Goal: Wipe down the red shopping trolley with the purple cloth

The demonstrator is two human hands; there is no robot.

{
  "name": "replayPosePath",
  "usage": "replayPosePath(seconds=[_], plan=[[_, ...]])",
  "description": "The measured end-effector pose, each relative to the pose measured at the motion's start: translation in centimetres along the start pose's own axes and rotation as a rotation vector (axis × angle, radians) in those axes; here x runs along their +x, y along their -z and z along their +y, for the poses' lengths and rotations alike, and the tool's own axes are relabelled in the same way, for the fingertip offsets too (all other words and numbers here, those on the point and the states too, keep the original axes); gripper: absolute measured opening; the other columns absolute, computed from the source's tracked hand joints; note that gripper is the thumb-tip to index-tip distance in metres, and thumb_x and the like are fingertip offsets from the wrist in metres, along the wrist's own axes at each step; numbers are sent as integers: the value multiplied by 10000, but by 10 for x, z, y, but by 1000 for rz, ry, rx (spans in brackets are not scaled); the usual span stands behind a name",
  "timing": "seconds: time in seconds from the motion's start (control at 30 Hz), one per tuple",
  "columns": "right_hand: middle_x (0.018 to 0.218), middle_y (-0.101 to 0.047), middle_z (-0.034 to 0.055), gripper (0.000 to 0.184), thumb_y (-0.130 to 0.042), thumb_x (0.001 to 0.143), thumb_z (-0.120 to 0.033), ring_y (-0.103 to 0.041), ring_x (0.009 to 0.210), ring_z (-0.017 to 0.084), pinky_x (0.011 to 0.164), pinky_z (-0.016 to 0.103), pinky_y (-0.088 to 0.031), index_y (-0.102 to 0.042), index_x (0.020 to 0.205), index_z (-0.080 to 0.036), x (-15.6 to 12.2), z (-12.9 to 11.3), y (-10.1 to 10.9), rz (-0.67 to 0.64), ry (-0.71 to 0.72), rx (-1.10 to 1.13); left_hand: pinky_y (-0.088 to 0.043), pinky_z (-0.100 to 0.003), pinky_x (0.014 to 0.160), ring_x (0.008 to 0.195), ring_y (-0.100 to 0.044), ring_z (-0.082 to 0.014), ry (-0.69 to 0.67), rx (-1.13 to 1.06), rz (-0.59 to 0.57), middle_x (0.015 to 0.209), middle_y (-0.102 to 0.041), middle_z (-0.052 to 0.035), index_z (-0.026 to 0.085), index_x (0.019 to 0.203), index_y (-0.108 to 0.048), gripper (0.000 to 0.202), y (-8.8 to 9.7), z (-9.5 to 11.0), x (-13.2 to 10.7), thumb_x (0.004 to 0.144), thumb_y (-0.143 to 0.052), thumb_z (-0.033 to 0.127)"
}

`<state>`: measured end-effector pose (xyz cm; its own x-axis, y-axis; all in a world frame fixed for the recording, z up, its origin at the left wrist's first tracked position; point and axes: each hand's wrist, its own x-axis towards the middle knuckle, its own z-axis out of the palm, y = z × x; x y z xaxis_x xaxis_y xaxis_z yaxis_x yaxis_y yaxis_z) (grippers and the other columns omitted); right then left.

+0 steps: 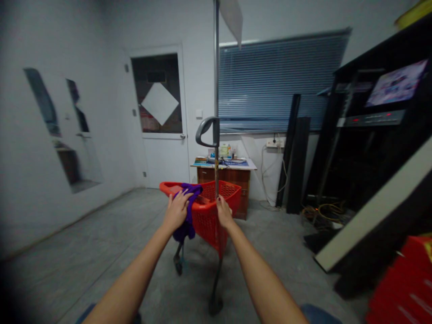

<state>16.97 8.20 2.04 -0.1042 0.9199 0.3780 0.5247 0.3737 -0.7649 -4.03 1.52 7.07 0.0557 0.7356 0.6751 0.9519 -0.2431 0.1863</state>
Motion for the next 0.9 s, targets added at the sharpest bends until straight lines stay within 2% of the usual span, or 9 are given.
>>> replayPosePath(seconds=[0.1, 0.27, 0.47, 0.57, 0.67, 0.8, 0.9], plan=[[1507, -435, 84, 819, -61, 904, -761, -364, 1403, 244, 1139, 461, -258, -311, 1505, -265, -8, -14, -9, -59, -2, -9, -235, -602, 1163, 1315, -495, -249, -8, 2, 1, 1361, -609, -86, 243, 1261, -604, 380, 10, 7, -7, 958, -380, 188], [1518, -406, 141, 865, -8, 914, -732, -326, 1426, 253, 1150, 470, -223, -390, 1466, -187, -6, -24, -6, -145, -14, -72, -204, -555, 1192, 1296, -511, -226, -198, -41, -42, 1350, -617, -53, 286, 1310, -565, 373, 17, 25, -27, 967, -423, 248], [1465, -481, 102, 681, -92, 981, -640, -369, 1395, 218, 1129, 433, -239, -445, 1407, -241, -8, -34, -1, -195, 17, -147, -216, -592, 1174, 1319, -498, -251, -47, 2, 1, 1315, -639, -97, 229, 1300, -570, 385, 13, 7, -21, 969, -374, 208], [1454, -486, 118, 634, -119, 997, -601, -382, 1380, 231, 1109, 453, -264, -421, 1413, -230, -10, -46, -12, -188, 2, -165, -253, -580, 1163, 1304, -514, -255, 38, 44, 28, 1302, -645, -111, 203, 1291, -575, 398, 12, 1, -15, 967, -344, 187], [1471, -455, 149, 635, -160, 998, -590, -363, 1390, 252, 1108, 478, -265, -371, 1447, -194, -14, -56, -25, -169, -15, -175, -287, -568, 1148, 1274, -537, -269, 91, 107, 68, 1286, -651, -135, 164, 1299, -569, 409, 12, 5, -19, 967, -330, 182], [1522, -389, 137, 647, -132, 998, -580, -306, 1425, 239, 1129, 476, -243, -315, 1489, -201, -21, -60, -33, -148, -30, -180, -279, -529, 1164, 1348, -463, -282, -45, 167, 91, 1444, -528, -120, 200, 1359, -538, 436, 11, 18, -37, 957, -369, 180], [1534, -381, 116, 659, -47, 1000, -559, -293, 1435, 218, 1135, 465, -239, -314, 1497, -217, -25, -60, -29, -144, -28, -184, -237, -518, 1189, 1380, -427, -269, -135, 150, 64, 1480, -494, -86, 241, 1383, -519, 446, 12, 17, -44, 962, -380, 200]])
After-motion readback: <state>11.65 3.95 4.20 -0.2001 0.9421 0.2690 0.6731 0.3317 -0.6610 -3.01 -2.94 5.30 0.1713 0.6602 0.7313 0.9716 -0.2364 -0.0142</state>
